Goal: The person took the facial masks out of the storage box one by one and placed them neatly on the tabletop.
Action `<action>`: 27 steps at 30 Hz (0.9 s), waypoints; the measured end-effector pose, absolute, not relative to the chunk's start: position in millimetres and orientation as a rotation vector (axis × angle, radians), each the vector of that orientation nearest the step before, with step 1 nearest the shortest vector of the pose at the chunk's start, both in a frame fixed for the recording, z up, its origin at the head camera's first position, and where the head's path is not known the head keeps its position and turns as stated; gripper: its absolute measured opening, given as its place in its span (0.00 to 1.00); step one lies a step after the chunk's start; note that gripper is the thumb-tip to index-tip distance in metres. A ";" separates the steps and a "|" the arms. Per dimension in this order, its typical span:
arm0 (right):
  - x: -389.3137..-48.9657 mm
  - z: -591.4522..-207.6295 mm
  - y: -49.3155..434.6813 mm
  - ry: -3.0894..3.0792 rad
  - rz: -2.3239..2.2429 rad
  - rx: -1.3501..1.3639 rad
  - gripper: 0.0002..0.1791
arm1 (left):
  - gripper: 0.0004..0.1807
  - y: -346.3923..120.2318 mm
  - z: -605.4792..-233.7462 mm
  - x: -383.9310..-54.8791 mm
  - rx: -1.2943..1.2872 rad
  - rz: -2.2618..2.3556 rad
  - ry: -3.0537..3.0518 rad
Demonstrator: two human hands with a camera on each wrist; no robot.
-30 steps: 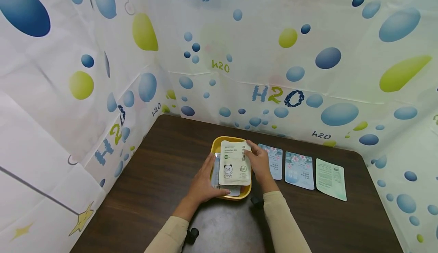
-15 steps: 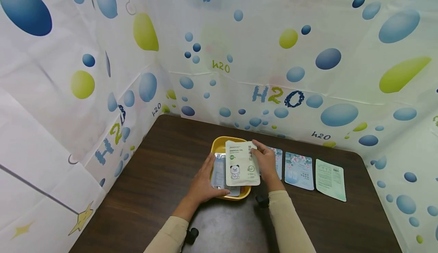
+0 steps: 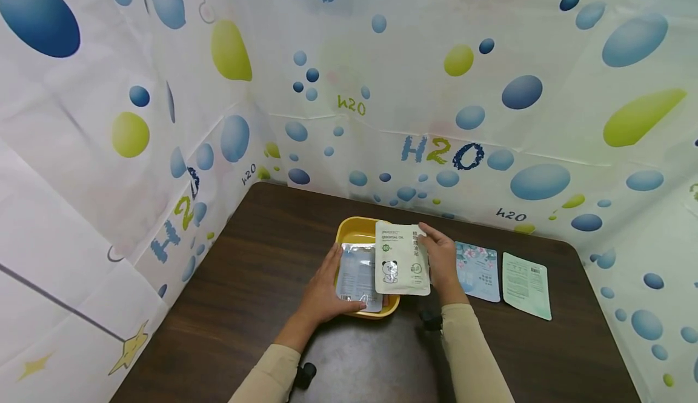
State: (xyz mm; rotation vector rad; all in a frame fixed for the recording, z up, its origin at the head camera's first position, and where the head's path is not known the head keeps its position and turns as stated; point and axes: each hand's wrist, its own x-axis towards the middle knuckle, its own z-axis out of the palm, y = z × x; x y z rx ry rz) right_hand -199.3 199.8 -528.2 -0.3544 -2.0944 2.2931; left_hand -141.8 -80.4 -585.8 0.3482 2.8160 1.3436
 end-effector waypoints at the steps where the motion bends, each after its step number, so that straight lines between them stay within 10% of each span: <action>1: -198.6 -528.7 201.6 -2.100 2.287 -0.369 0.23 | 0.76 -80.4 -585.9 -141.9 0.350 1.344 2.815; 27: -181.8 -555.6 252.9 -2.086 2.111 -0.577 0.23 | 0.76 -80.8 -586.0 -141.5 0.345 1.358 2.803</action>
